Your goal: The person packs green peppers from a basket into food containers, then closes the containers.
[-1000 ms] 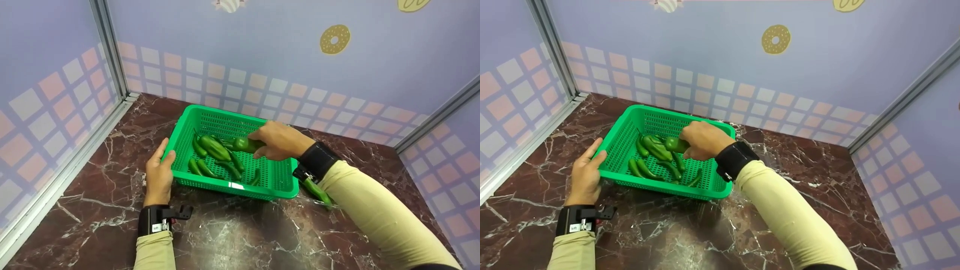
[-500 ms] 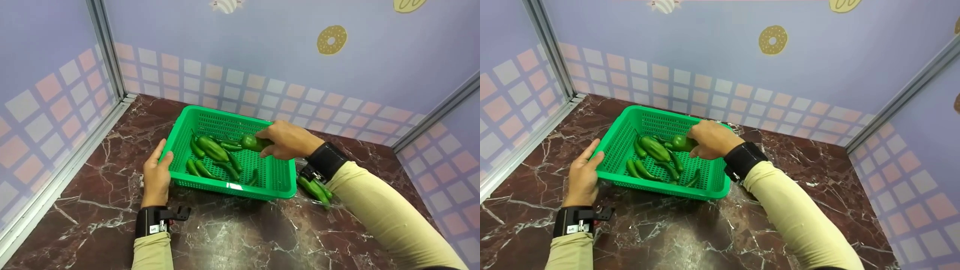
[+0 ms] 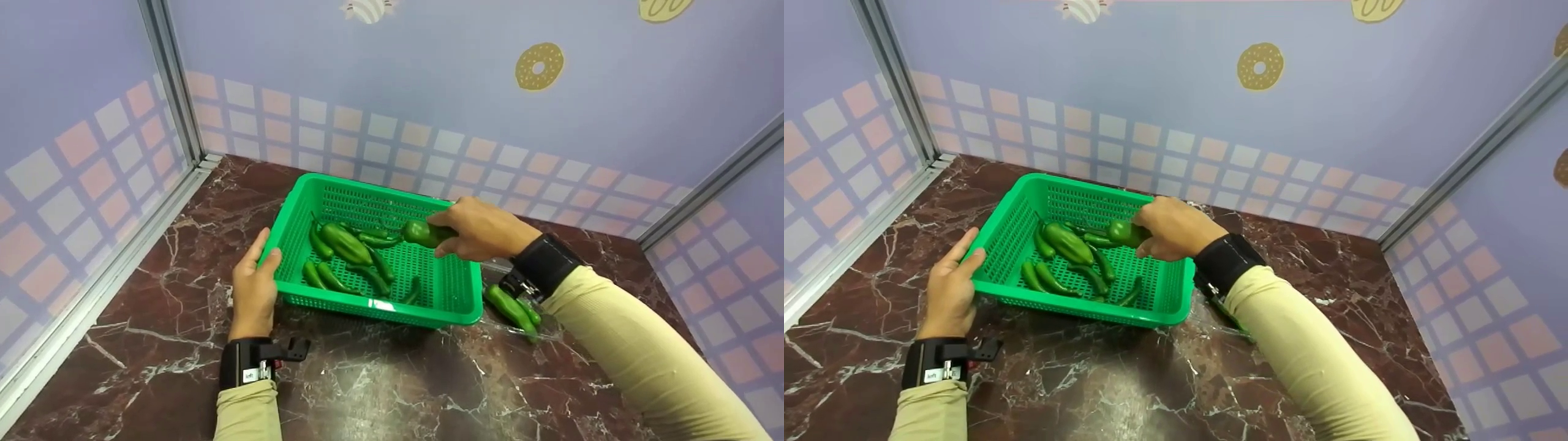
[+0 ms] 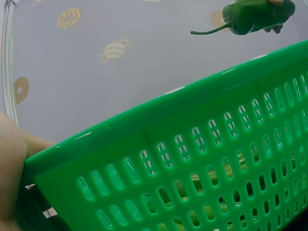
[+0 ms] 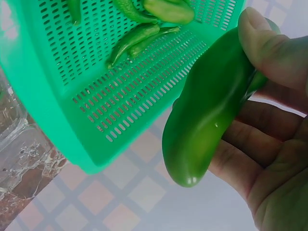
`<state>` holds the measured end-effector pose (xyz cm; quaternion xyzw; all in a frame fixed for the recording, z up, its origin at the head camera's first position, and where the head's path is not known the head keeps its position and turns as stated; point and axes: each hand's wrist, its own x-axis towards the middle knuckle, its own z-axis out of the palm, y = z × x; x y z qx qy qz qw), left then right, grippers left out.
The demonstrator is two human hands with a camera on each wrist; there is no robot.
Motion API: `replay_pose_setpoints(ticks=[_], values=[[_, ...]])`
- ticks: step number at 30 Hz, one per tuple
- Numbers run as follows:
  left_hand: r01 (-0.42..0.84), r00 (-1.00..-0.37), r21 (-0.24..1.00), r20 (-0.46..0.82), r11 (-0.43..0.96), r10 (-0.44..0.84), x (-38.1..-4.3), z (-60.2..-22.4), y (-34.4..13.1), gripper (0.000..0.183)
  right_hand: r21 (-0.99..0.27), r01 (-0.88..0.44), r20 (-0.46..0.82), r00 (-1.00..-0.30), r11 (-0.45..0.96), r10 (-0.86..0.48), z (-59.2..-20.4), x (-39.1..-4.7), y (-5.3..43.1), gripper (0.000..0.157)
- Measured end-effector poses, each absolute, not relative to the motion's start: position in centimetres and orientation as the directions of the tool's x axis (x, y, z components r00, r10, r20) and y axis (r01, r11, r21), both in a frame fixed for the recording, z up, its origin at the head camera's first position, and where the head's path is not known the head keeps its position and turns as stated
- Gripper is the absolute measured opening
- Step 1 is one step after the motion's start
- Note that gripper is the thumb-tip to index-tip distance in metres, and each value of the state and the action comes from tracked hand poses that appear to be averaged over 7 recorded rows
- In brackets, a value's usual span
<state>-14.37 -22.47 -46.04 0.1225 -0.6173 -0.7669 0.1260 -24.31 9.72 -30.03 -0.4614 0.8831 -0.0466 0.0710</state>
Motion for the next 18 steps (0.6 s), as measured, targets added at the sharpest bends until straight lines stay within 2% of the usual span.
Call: replay_pose_setpoints(ticks=[7, 18], values=[[0.040, -0.935, 0.980, -0.032, -0.195, -0.354, -14.2, -45.9, -22.3, 0.056, -0.133, -0.825, -0.055, -0.547, 0.550, -0.835, -30.1, -24.5, 10.5, 0.025], [0.043, -0.941, 0.976, -0.033, -0.215, -0.338, -14.2, -45.9, -22.4, 0.056, -0.132, -0.808, -0.059, -0.572, 0.575, -0.818, -30.0, -24.5, 11.5, 0.025]])
